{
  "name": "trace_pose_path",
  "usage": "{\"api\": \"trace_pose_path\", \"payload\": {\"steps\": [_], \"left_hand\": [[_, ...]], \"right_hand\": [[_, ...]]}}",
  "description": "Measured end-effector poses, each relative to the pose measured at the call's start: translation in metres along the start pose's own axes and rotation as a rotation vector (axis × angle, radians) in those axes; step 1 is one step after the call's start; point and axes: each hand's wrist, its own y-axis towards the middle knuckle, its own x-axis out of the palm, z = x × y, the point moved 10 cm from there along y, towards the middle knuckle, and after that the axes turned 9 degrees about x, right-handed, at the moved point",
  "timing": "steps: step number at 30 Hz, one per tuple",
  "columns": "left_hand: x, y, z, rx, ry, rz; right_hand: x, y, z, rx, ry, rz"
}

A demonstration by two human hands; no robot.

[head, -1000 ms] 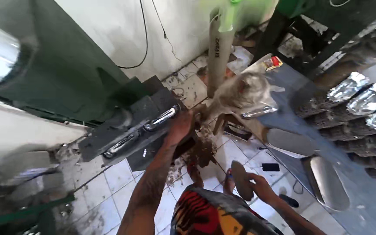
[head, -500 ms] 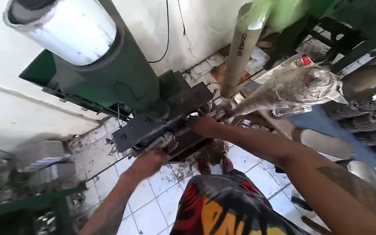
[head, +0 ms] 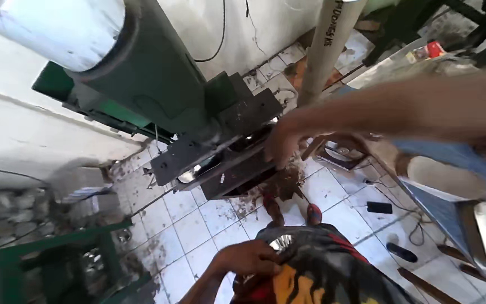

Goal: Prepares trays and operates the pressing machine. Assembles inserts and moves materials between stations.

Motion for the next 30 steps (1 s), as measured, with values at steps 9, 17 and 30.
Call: {"api": "trace_pose_path", "payload": {"steps": [9,17,30], "left_hand": [[0.0,0.154,0.004,-0.106,-0.099,0.048],[-0.109,0.409,0.079,-0.19,0.964,0.05],[-0.144,0.57,0.056,-0.139,1.209,-0.286]], "right_hand": [[0.112,-0.249,0.162,0.412,0.857,0.476],[0.561,-0.132,0.171,0.78,1.191,0.296],[0.629,-0.104,0.186,0.872,1.291,0.359]]}}
